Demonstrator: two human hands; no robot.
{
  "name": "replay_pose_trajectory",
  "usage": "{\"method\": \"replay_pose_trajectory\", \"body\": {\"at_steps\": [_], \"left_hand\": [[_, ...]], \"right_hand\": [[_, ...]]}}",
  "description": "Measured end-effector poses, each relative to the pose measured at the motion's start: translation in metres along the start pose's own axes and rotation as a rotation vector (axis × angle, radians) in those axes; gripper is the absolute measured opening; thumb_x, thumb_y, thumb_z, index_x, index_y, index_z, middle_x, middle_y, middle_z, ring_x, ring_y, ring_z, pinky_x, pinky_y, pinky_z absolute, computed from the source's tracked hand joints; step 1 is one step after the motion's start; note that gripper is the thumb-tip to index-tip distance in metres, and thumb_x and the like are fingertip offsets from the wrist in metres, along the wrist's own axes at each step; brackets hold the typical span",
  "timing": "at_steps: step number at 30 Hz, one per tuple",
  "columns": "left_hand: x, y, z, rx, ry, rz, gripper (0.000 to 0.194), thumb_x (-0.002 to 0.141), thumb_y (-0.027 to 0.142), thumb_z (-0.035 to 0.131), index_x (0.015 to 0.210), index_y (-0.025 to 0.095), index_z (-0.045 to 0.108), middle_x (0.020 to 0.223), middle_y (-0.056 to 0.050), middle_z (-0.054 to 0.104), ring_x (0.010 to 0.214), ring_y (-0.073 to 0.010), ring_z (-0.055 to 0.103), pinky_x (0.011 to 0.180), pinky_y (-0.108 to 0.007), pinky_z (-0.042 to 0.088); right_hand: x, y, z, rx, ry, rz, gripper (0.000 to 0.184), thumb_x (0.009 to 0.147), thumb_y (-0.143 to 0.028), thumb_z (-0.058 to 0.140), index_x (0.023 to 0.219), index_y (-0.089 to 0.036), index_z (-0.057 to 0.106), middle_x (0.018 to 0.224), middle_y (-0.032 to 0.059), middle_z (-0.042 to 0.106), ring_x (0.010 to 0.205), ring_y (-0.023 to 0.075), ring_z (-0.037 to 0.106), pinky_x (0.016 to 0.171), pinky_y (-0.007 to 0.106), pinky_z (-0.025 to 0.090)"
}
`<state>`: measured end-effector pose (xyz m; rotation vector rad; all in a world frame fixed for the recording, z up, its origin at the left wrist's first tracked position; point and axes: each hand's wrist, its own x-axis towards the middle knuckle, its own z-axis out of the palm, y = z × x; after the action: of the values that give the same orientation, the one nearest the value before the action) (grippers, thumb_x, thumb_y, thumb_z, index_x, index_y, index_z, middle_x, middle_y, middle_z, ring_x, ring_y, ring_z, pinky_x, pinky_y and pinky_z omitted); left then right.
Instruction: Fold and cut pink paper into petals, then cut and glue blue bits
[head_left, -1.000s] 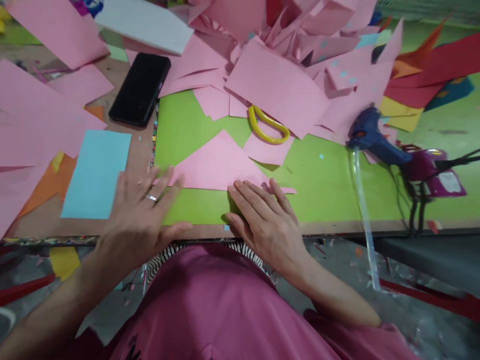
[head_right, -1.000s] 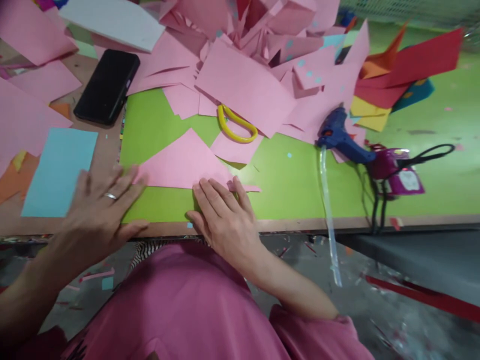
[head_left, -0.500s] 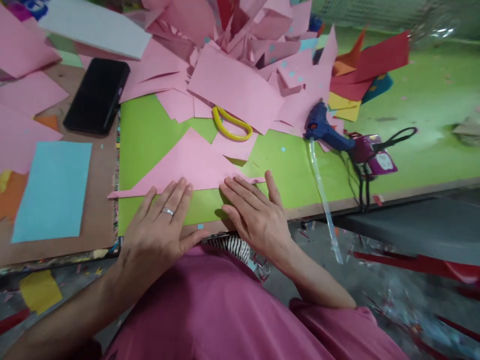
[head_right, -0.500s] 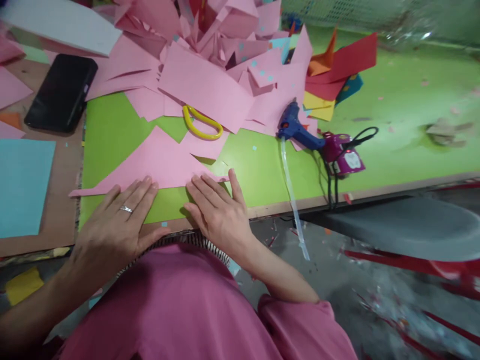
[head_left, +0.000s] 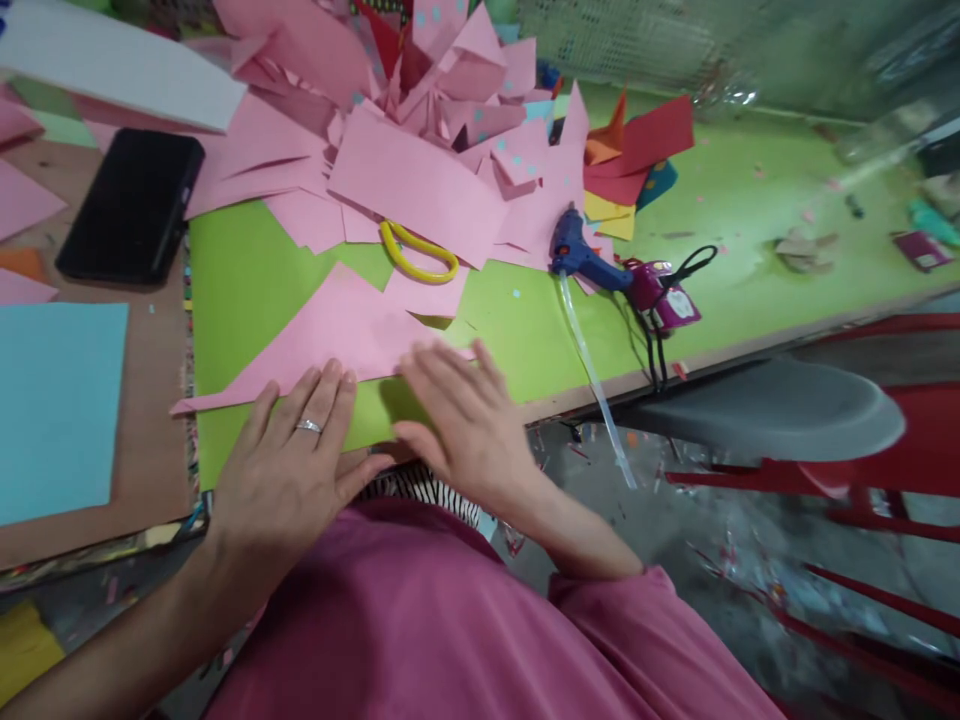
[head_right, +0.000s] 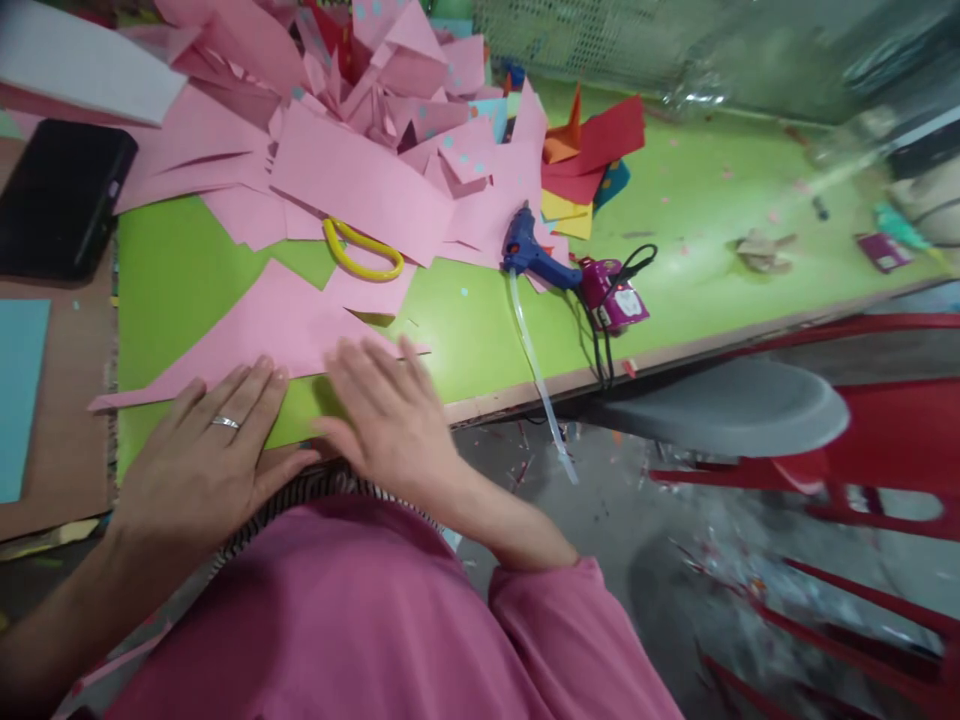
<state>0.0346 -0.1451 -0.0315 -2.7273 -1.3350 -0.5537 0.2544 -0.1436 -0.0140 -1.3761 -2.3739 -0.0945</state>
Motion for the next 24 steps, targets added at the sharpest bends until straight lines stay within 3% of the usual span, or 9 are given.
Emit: {"method": "replay_pose_trajectory", "body": {"at_steps": [2,5,11,14,16,18,20,24], "left_hand": [[0.001,0.0,-0.001,-0.003,-0.018,-0.017,0.072,0.102,0.047,0.045,0.157,0.004,0.031,0.147,-0.029,0.056,0.133,-0.0426,0.058,0.111,-0.061,0.041],[-0.005,-0.01,-0.004,-0.031,-0.044,-0.045,0.069,0.103,0.046,0.043,0.156,0.003,0.033,0.15,-0.028,0.054,0.137,-0.0403,0.055,0.114,-0.058,0.041],[-0.049,-0.05,-0.015,-0.054,-0.105,-0.132,0.067,0.104,0.034,0.039,0.164,0.013,0.017,0.156,-0.024,0.048,0.145,-0.0386,0.045,0.115,-0.059,0.04],[-0.061,-0.056,-0.028,0.013,-0.109,-0.228,0.061,0.104,0.031,0.036,0.16,0.01,0.028,0.151,-0.026,0.053,0.142,-0.0439,0.047,0.113,-0.067,0.038],[-0.056,-0.05,-0.035,0.086,-0.069,-0.305,0.056,0.103,0.028,0.041,0.156,0.011,0.036,0.149,-0.024,0.055,0.142,-0.0444,0.047,0.112,-0.068,0.037],[-0.044,-0.04,-0.037,0.078,-0.039,-0.253,0.053,0.101,0.021,0.046,0.153,0.013,0.042,0.146,-0.019,0.06,0.141,-0.0388,0.05,0.113,-0.06,0.042],[-0.028,-0.031,-0.031,0.028,-0.064,-0.094,0.052,0.099,0.011,0.046,0.151,0.014,0.046,0.147,-0.017,0.06,0.137,-0.0327,0.054,0.112,-0.05,0.046],[-0.009,-0.029,-0.016,0.105,-0.048,0.056,0.036,0.097,0.01,0.05,0.131,0.008,0.062,0.134,-0.021,0.067,0.118,-0.0313,0.067,0.1,-0.046,0.054]], "right_hand": [[0.012,-0.013,0.009,0.062,-0.04,-0.071,0.05,0.105,-0.042,0.045,0.136,-0.008,0.063,0.141,0.0135,0.066,0.135,0.0265,0.058,0.125,0.047,0.035],[0.019,-0.019,0.016,0.106,-0.09,-0.035,0.049,0.107,-0.041,0.041,0.135,-0.008,0.064,0.14,0.0117,0.066,0.134,0.0237,0.059,0.124,0.043,0.036],[0.017,-0.009,0.015,0.148,-0.1,-0.041,0.044,0.107,-0.037,0.043,0.135,-0.01,0.064,0.14,0.0096,0.067,0.133,0.0222,0.06,0.122,0.044,0.038],[0.017,-0.008,0.017,0.149,-0.077,-0.045,0.04,0.106,-0.035,0.046,0.133,-0.012,0.065,0.136,0.0095,0.069,0.128,0.0224,0.063,0.119,0.044,0.041],[0.02,-0.009,0.018,0.132,-0.069,-0.037,0.037,0.106,-0.033,0.047,0.13,-0.013,0.067,0.131,0.0104,0.072,0.123,0.0231,0.066,0.113,0.043,0.047],[0.024,-0.012,0.017,0.115,-0.074,-0.024,0.035,0.105,-0.032,0.047,0.126,-0.014,0.069,0.126,0.0119,0.074,0.116,0.0248,0.068,0.103,0.044,0.052],[0.028,-0.014,0.014,0.134,-0.094,-0.05,0.034,0.105,-0.031,0.047,0.125,-0.013,0.068,0.125,0.013,0.074,0.112,0.0251,0.068,0.097,0.043,0.054],[0.028,-0.01,0.0,0.137,-0.101,-0.145,0.033,0.104,-0.026,0.049,0.129,-0.012,0.065,0.132,0.0136,0.07,0.119,0.0247,0.063,0.103,0.042,0.05]]}}
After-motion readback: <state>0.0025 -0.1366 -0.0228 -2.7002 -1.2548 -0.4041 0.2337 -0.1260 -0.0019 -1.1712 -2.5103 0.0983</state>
